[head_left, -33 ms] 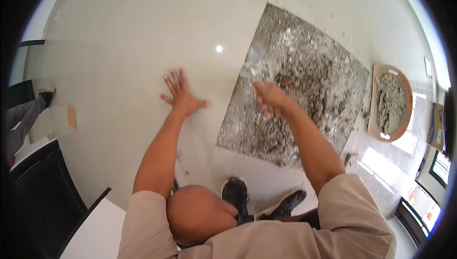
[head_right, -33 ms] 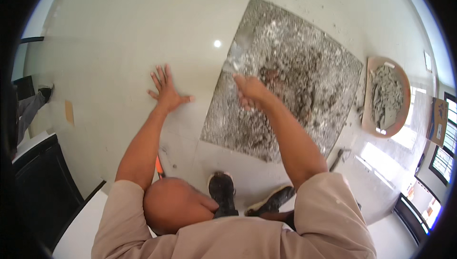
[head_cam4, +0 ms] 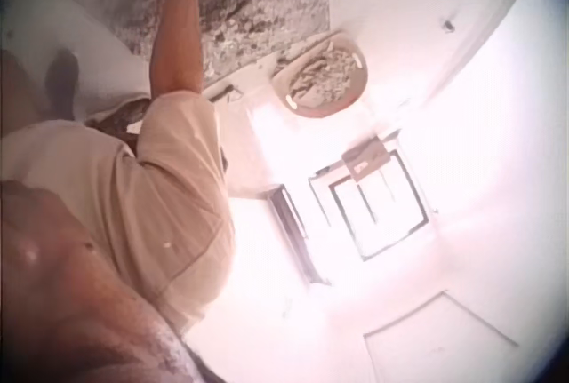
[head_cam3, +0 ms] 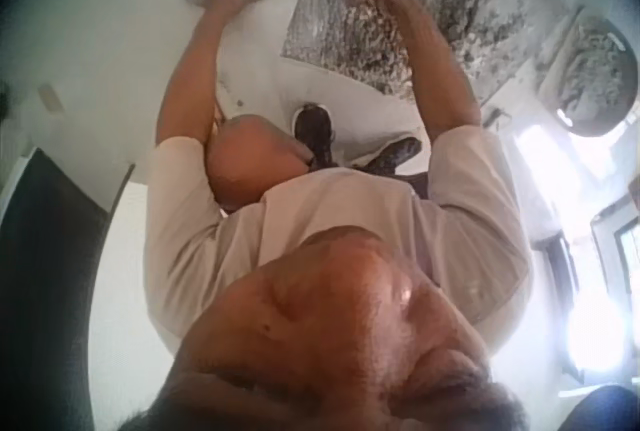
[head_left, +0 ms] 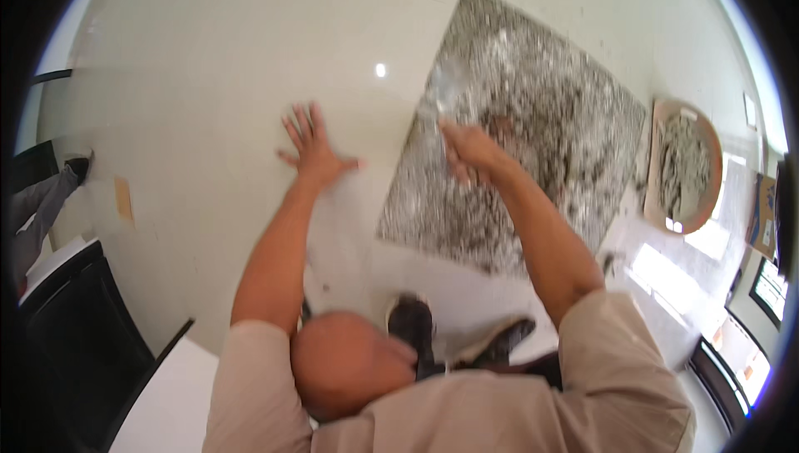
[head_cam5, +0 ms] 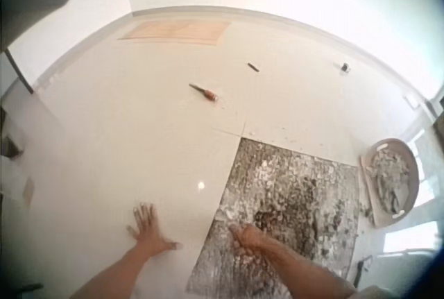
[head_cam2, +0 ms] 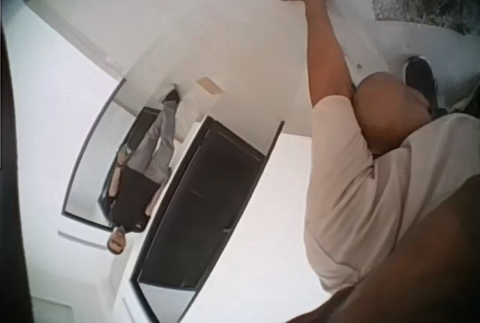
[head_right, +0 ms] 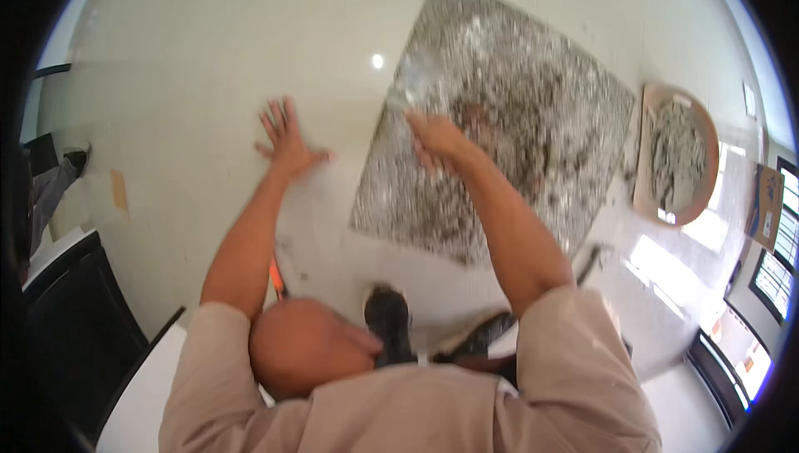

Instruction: The person uses a trowel and a hammer to chip away and remove debris from a section of tiled flooring, then clears the loose material by hand.

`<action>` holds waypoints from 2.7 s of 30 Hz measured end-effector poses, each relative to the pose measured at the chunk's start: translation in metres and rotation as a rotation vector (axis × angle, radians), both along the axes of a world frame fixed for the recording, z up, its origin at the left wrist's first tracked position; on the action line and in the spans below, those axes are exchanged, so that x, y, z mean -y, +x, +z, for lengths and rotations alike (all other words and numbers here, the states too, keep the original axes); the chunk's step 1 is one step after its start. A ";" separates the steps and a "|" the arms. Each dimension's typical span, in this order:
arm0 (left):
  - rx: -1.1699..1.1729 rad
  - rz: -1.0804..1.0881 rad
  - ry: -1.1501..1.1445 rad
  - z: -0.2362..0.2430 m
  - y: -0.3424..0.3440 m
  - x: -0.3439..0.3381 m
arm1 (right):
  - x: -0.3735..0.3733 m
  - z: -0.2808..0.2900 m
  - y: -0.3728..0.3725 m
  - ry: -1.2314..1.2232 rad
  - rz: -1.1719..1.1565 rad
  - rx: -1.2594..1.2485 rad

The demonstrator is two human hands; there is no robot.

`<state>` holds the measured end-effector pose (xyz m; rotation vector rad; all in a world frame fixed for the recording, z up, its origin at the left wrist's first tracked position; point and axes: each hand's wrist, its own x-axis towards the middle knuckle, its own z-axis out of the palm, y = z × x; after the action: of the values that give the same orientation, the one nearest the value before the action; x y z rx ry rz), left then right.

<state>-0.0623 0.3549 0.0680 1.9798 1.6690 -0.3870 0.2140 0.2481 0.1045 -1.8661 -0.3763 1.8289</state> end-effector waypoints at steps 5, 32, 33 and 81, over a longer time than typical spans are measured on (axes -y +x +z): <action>-0.036 0.019 -0.043 0.011 0.014 -0.013 | 0.013 -0.014 0.007 0.047 0.253 0.373; 0.038 0.041 -0.031 0.008 0.003 -0.001 | -0.019 0.014 0.015 0.107 -0.175 0.057; 0.016 0.042 -0.054 0.012 0.006 0.001 | -0.020 0.019 0.018 0.107 -0.171 0.056; -0.006 0.020 0.003 -0.001 0.008 -0.003 | 0.022 0.003 -0.003 0.031 0.072 0.066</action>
<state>-0.0545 0.3579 0.0667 1.9642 1.6928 -0.3838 0.2111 0.2260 0.1073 -1.9180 -0.4990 1.8008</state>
